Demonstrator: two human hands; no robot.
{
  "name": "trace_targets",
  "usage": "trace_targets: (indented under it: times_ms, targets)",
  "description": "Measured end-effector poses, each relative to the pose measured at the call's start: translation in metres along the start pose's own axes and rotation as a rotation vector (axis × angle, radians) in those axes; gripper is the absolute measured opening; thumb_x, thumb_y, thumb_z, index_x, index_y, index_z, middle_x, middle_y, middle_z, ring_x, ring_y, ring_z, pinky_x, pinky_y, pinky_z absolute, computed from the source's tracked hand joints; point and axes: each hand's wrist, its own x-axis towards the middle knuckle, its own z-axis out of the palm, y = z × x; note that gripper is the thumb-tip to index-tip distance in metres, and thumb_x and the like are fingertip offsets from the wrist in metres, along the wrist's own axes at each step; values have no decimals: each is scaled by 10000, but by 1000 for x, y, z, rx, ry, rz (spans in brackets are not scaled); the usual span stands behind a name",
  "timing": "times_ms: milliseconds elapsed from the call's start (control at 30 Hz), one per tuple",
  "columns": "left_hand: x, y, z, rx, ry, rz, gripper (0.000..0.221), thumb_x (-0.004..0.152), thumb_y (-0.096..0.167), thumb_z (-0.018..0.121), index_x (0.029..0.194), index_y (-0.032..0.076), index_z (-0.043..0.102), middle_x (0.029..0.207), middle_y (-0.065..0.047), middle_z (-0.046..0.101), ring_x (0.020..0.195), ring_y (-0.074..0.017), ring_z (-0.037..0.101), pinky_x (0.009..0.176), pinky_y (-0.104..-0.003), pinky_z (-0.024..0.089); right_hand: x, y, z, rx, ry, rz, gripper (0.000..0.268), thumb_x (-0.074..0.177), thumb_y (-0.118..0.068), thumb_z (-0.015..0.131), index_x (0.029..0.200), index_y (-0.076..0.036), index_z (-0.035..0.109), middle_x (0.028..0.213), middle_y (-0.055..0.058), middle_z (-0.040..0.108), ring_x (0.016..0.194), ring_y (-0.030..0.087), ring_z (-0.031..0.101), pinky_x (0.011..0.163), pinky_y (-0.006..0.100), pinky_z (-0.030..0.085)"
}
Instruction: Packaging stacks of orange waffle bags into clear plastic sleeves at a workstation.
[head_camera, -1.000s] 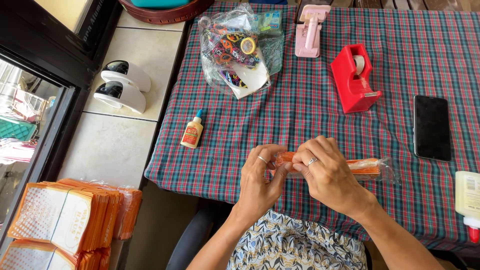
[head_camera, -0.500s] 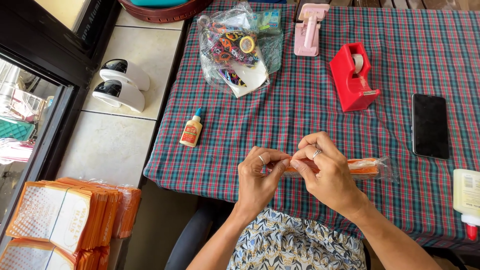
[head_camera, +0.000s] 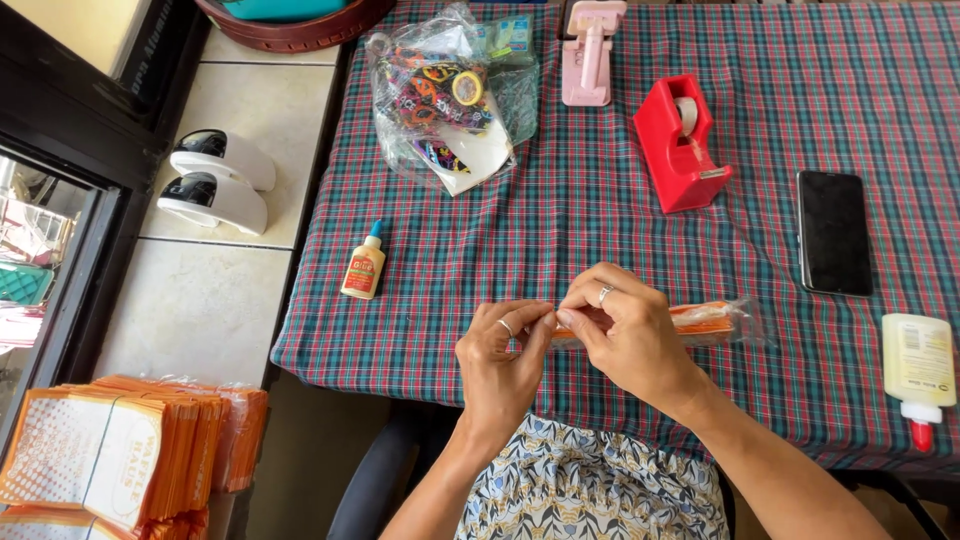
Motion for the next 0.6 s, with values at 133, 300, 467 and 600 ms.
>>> trace_targets:
  times_ms: [133,300,467,600]
  targets:
    - [2,1,-1,-5,-2,-19,71,880,31,798,941,37,834,875,-117,795,742,-194,715,575,-241,581,17,2,-28,-16,-57,9,96,783,19,817,782,-74,793,811,59,729,785,238,730,634,330,593]
    - [-8,-5,1,44,16,58,94,927,108,755,1006,61,776,953,-61,772,832,-175,677,742,-313,586,51,97,-97,-268,305,340,104,999,-114,728,1047,-73,810,971,107,741,878,179,673,766,306,549]
    - [-6,-8,2,37,-1,29,100,931,116,745,1007,60,779,970,-63,776,884,-190,692,757,-311,606,74,165,-106,-234,156,764,244,1090,-255,650,1097,-40,767,968,91,713,842,204,604,703,364,486]
    - [-5,-10,2,32,-15,37,112,934,117,742,1025,60,774,986,-67,773,892,-191,700,756,-299,620,91,155,-107,84,110,1078,161,1046,-206,667,1003,-76,751,974,35,748,649,72,506,504,200,381]
